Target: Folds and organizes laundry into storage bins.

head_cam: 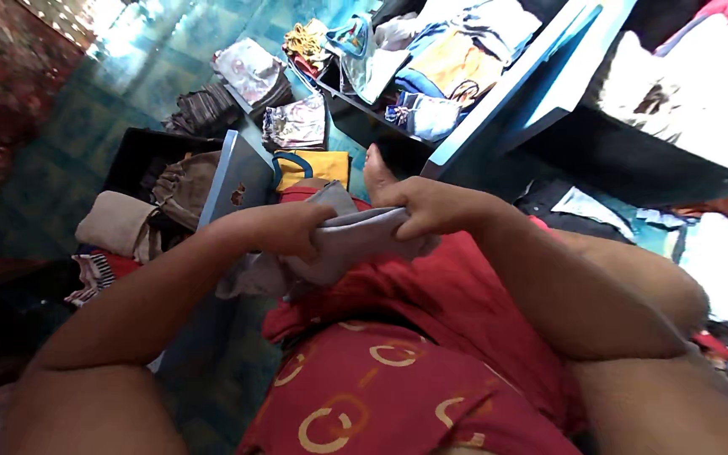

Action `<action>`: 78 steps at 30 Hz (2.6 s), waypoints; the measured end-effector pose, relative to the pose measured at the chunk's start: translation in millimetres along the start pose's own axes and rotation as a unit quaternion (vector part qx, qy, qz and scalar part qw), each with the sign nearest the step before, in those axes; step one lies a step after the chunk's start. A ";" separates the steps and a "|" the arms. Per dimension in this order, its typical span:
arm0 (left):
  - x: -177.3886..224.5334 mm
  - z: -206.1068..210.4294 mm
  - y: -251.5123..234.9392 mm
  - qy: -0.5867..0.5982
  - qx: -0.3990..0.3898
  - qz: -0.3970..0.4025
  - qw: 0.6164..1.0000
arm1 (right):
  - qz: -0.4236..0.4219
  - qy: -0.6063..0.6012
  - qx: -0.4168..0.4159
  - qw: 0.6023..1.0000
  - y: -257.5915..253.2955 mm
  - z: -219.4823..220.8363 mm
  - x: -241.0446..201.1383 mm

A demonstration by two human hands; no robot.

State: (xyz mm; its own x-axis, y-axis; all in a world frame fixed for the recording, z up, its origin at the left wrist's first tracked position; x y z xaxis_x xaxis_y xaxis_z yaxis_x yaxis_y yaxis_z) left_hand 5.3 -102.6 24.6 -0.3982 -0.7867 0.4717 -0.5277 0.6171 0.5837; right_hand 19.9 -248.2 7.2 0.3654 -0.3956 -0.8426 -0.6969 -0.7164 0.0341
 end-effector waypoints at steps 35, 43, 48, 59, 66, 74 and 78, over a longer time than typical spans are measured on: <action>-154.0 22.8 22.3 0.169 -0.006 -0.115 0.979 | 0.283 -0.407 0.132 0.859 3.0 53.1 110.5; -53.9 -3.3 -9.6 0.249 0.159 0.137 0.946 | 0.095 -0.469 0.075 0.875 -18.0 12.3 -12.7; -46.0 -6.2 -10.6 0.423 0.098 0.103 0.895 | 0.081 -0.520 0.115 0.842 -19.3 -1.8 -3.9; -109.1 -140.0 106.9 0.267 0.342 0.199 0.879 | 0.153 -0.552 0.050 0.818 -40.7 81.7 71.5; -261.2 -277.9 117.3 0.247 0.509 0.002 0.824 | 0.210 -0.598 0.082 0.770 -50.7 89.0 98.8; -377.8 -339.6 50.7 0.290 0.433 -0.048 0.852 | 0.248 -0.625 0.064 0.737 -50.1 93.3 119.9; -447.5 -316.5 -9.6 0.302 0.366 -0.142 0.869 | 0.286 -0.617 0.066 0.730 -57.4 95.2 123.1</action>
State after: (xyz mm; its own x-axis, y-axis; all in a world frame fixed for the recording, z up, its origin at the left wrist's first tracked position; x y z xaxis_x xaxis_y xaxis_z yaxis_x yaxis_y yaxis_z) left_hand 426.1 248.8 17.1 0.1749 -0.6177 0.7667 -0.9640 0.0511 0.2611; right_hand 46.2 -201.1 -149.6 -0.7861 0.2681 -0.5569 -0.6008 -0.5430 0.5867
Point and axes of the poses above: each hand's wrist, its own y-axis away from the middle knuckle, its own z-axis out of the palm, x = y × z, the point moved 8 cm from there along -y, towards the middle knuckle, and after that the axes turned 7 degrees about x, right-handed, at the moved point
